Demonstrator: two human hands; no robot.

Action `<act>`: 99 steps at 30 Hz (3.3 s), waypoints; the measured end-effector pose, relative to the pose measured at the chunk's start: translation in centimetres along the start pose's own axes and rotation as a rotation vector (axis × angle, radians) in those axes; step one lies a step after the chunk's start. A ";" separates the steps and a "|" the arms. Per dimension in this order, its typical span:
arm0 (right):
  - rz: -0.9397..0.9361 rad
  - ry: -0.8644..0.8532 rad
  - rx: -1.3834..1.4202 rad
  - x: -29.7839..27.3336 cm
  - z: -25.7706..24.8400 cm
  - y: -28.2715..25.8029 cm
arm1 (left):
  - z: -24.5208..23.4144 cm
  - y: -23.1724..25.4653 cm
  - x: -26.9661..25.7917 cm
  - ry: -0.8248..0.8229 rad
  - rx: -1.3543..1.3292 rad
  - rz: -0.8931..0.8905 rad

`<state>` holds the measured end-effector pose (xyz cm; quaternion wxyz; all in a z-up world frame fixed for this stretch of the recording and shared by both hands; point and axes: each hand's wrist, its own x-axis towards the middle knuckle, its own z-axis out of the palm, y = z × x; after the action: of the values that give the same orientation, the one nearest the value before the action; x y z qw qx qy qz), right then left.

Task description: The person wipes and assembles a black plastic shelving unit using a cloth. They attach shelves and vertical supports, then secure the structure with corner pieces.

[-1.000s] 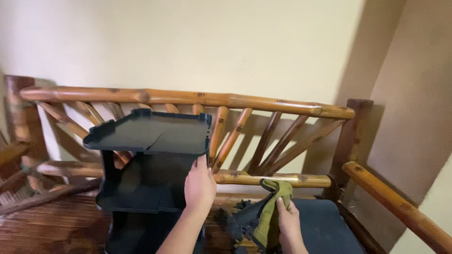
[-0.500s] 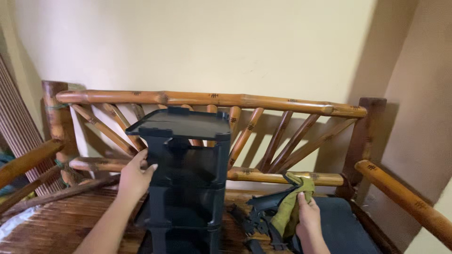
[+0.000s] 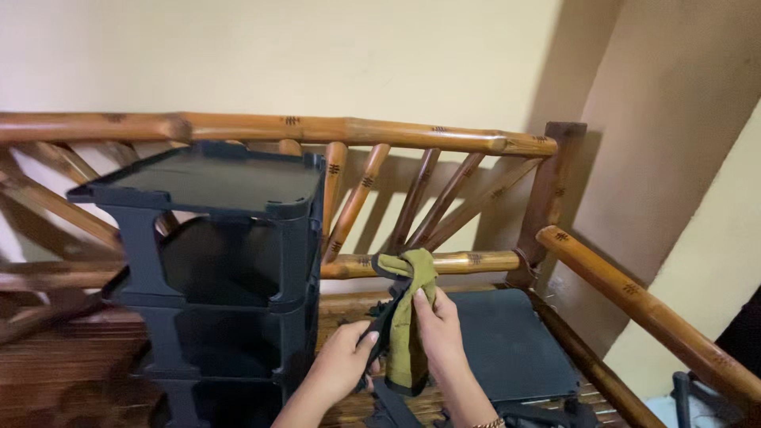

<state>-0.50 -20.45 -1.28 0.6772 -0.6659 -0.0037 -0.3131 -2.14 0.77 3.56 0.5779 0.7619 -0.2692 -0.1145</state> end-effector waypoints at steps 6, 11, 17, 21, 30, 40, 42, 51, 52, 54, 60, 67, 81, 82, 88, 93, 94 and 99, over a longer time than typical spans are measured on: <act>0.080 0.199 -0.196 3.8 -8.2 -0.2 | 0.7 -1.9 1.9 0.152 0.005 -0.056; 0.264 -0.020 0.147 3.0 -8.3 -0.8 | -0.7 -2.0 2.4 0.146 -0.259 -0.044; 0.176 -0.226 0.134 0.6 -2.2 -2.3 | -0.1 0.2 1.0 0.109 0.077 -0.022; 0.179 -0.034 0.274 0.2 0.6 -3.6 | -0.3 1.2 0.4 0.127 0.243 0.023; -0.038 -0.329 -0.093 2.2 -0.8 -5.1 | -3.1 1.8 -0.1 0.277 0.601 0.066; -0.008 0.097 0.254 1.0 1.1 -4.5 | -1.4 2.5 0.2 0.120 0.108 -0.073; 0.140 0.229 0.463 1.0 1.6 -5.1 | -0.3 2.4 0.6 0.239 0.173 0.173; -0.019 -0.251 0.042 0.8 -2.3 -5.6 | -1.8 0.6 0.9 0.163 0.437 0.180; -0.059 -0.239 -0.006 0.7 -2.3 -5.3 | -2.0 0.4 1.0 0.224 0.570 0.339; -0.123 -0.225 -0.374 0.0 -2.1 -4.6 | -2.3 -0.2 0.6 0.258 0.633 0.353; -0.070 -0.291 -0.217 0.7 -2.8 -6.1 | -4.4 0.7 0.6 -0.027 0.132 -0.076; -0.096 -0.362 -0.124 -0.4 0.0 -4.0 | -3.6 1.0 -0.2 -0.089 0.080 -0.183; 0.106 -0.255 0.159 -0.3 2.5 0.0 | -4.5 -0.6 0.0 -0.147 0.007 -0.315; 0.142 -0.334 0.159 -0.3 2.1 -0.5 | -5.0 -1.0 0.1 -0.194 -0.064 -0.344; -0.032 -0.434 0.054 -0.5 1.3 -2.4 | -6.3 -2.6 0.5 -0.291 0.017 -0.452; 0.025 -0.267 -0.071 -0.5 2.7 -0.5 | -5.7 -3.5 0.4 -0.376 -0.011 -0.203; 0.055 -0.215 -0.089 -0.4 2.9 -0.2 | -5.9 -3.4 0.6 -0.401 -0.052 -0.229; 0.033 -0.048 -0.028 -0.3 4.2 0.3 | -6.1 -2.2 0.7 -0.192 -0.078 -0.206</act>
<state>1.16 -16.55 -1.16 0.6728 -0.6824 -0.0046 -0.2857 1.98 5.81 3.40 0.5637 0.7481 -0.2388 -0.2559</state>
